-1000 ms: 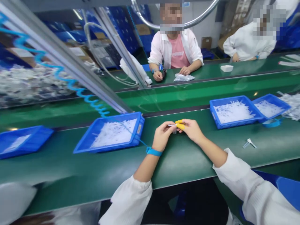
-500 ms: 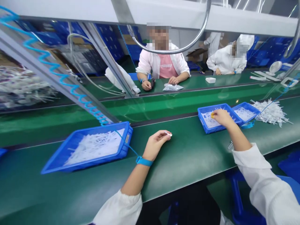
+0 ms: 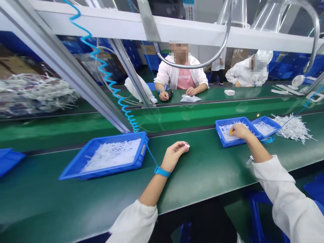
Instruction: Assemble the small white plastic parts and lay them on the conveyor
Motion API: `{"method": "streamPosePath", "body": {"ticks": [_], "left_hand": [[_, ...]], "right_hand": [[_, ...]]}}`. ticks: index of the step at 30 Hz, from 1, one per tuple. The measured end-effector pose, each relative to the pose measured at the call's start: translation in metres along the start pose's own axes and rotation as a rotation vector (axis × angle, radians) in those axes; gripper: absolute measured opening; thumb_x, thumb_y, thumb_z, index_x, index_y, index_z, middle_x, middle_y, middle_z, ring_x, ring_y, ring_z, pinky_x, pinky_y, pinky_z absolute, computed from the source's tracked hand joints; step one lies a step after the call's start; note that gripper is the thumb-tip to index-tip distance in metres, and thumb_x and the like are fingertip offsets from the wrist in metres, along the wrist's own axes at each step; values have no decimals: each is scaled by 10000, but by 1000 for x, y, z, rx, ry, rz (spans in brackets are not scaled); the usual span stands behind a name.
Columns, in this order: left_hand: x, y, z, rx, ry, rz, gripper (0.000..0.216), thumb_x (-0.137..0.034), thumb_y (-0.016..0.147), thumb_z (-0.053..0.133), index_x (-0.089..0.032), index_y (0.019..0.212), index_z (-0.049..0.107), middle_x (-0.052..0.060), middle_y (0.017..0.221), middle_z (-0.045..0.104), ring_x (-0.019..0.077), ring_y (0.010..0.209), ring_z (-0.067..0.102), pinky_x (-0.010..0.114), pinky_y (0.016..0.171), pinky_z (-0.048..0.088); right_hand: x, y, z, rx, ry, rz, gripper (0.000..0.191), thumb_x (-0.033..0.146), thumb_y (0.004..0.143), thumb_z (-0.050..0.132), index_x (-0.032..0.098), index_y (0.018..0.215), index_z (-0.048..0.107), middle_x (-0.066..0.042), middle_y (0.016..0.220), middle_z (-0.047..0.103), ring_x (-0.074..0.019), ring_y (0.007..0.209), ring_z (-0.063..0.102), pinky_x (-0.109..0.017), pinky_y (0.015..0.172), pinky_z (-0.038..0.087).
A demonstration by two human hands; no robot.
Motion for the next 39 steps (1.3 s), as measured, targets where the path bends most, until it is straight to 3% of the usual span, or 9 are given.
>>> {"method": "streamPosePath", "body": {"ticks": [4, 7, 11, 13, 16, 20, 27, 32, 39], "left_hand": [[5, 3, 5, -18, -102, -41, 380, -407, 716, 947, -155, 954, 790, 84, 1016, 771, 189, 908, 713, 322, 893, 610], [7, 5, 6, -57, -203, -75, 403, -397, 683, 969, -145, 942, 790, 88, 1021, 773, 181, 895, 720, 316, 883, 618], [6, 5, 6, -84, -282, -98, 436, -380, 667, 990, -130, 966, 794, 93, 986, 777, 191, 873, 742, 369, 907, 636], [6, 4, 6, -86, -293, -104, 450, -384, 670, 993, -131, 986, 794, 91, 958, 779, 210, 886, 757, 406, 935, 640], [7, 1, 5, -81, -288, -112, 437, -380, 681, 990, -135, 984, 793, 86, 943, 781, 223, 904, 768, 434, 964, 638], [11, -1, 5, -66, -287, -123, 409, -356, 683, 990, -144, 978, 801, 83, 982, 787, 222, 937, 767, 424, 984, 633], [15, -3, 6, -30, -254, -144, 372, -350, 707, 978, -159, 981, 814, 71, 971, 792, 216, 922, 765, 424, 994, 628], [12, -6, 6, -12, -287, -151, 364, -363, 727, 971, -161, 980, 804, 66, 916, 790, 222, 874, 769, 451, 983, 625], [8, -9, 8, 7, -338, -162, 344, -354, 723, 975, -165, 953, 803, 58, 892, 782, 215, 867, 760, 435, 957, 622]], "right_hand": [[-9, -2, -1, -72, 37, 6, 136, 128, 857, 679, 131, 899, 809, -130, 978, 807, -231, 941, 727, -257, 827, 490], [-10, -8, -7, -189, 103, 8, 183, 168, 910, 621, 145, 1011, 772, -141, 1077, 796, -248, 1013, 729, -297, 866, 508], [31, -25, -1, -325, 700, -174, 261, 332, 902, 682, 172, 1105, 715, -109, 948, 786, -243, 874, 739, -288, 658, 509], [70, -34, 17, -212, 986, -309, 353, 420, 848, 762, 183, 1108, 727, -89, 896, 776, -223, 780, 723, -269, 568, 471], [131, -45, 55, -4, 1157, -417, 333, 435, 796, 802, 189, 1018, 767, -61, 860, 761, -181, 699, 671, -272, 565, 471], [172, -49, 99, 119, 1243, -445, 238, 381, 776, 770, 189, 917, 770, -26, 815, 735, -152, 678, 628, -285, 625, 496], [168, -50, 119, 215, 1347, -363, 274, 403, 795, 802, 178, 948, 768, -6, 705, 688, -133, 578, 579, -261, 537, 464], [172, -54, 117, 232, 1424, -364, 356, 484, 774, 874, 187, 943, 774, -48, 831, 753, -180, 716, 698, -332, 700, 603], [170, -58, 113, 260, 1409, -377, 375, 504, 785, 891, 190, 955, 778, -49, 852, 769, -189, 744, 733, -367, 783, 635]]}}
Point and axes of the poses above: each hand's wrist, its own y-axis towards the middle knuckle, its own z-axis out of the palm, x = y × z, the point moved 1 cm from there along y, towards the middle knuckle
